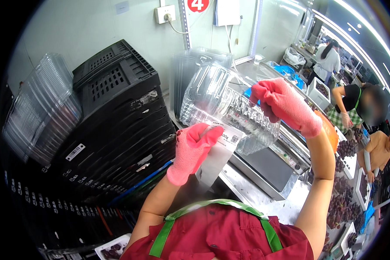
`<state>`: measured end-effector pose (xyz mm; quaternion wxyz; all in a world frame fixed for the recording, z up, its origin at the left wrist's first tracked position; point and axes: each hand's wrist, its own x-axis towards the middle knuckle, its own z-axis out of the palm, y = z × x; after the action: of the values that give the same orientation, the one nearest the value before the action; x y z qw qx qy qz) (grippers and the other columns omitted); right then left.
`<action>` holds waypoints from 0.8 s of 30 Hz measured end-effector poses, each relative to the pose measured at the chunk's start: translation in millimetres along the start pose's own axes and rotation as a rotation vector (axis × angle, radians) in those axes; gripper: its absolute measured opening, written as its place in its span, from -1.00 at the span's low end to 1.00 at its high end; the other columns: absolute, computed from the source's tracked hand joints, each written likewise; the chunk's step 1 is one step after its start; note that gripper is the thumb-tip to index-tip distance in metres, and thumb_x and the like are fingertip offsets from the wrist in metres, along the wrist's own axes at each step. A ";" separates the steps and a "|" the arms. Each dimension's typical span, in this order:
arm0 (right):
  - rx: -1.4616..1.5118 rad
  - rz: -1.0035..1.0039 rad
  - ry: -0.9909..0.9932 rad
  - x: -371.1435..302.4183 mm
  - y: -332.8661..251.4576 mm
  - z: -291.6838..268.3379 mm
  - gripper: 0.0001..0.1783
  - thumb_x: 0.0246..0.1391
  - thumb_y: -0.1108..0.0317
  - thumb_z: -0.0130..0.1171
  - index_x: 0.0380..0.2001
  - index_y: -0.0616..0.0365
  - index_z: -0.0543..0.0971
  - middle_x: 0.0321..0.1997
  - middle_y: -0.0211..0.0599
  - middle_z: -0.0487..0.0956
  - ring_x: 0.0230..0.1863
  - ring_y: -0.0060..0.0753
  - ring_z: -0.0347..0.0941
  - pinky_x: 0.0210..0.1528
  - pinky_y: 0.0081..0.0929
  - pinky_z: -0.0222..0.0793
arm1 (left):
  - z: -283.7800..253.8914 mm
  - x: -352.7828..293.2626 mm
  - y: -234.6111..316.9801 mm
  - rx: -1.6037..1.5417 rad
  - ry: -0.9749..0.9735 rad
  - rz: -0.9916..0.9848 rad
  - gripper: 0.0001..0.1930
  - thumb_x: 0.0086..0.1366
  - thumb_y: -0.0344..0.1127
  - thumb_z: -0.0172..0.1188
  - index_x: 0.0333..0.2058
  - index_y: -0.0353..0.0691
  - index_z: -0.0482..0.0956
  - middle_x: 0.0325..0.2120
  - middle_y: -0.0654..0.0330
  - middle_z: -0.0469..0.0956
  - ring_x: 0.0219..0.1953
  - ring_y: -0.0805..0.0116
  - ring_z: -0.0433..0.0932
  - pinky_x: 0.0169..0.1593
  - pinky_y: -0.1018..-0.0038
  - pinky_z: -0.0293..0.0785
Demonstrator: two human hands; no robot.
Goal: The person separates clear plastic clamshell containers and places bunches of grapes into them. They then seal the containers using a vacuum sealing machine and place the finished packages into a black crate.
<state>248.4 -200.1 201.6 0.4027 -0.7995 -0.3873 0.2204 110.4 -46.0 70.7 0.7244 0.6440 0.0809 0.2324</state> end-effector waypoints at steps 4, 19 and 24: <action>0.031 0.008 -0.023 2.4 -5.2 11.4 -0.71 0.09 0.30 -0.15 -0.55 0.26 0.46 -0.72 -0.49 0.36 -0.70 -0.66 0.27 -0.64 -0.65 0.22 | -1.2 2.4 -13.5 -0.064 0.127 0.235 -0.88 0.02 -0.43 0.27 -0.52 -0.34 0.50 -0.60 0.19 0.53 -0.54 0.53 0.46 -0.50 0.55 0.32; 0.001 -1.459 0.812 71.1 -152.4 25.4 -0.74 0.10 0.38 -0.10 -0.19 0.19 0.50 -0.24 -0.27 0.53 -0.39 -0.57 0.40 -0.35 -0.62 0.32 | -63.3 -55.8 -40.8 0.810 0.386 0.586 -0.70 0.08 -0.58 0.03 -0.17 -0.22 0.47 -0.30 0.10 0.47 -0.30 0.20 0.47 -0.22 0.45 0.38; -0.165 -1.608 0.453 115.9 -305.4 139.9 -0.78 0.07 0.41 -0.05 -0.20 0.10 0.50 -0.23 -0.27 0.56 -0.25 -0.50 0.48 -0.23 -0.56 0.41 | -82.1 -89.9 -42.6 0.432 0.527 0.388 -0.53 0.12 -0.62 -0.05 0.05 -0.19 0.28 0.00 0.19 0.26 -0.07 0.37 0.38 -0.12 0.56 0.36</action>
<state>90.4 73.1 364.8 0.4454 -0.3318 -0.7639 -0.3286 7.1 -14.8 0.1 0.4691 0.7032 0.1879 0.5001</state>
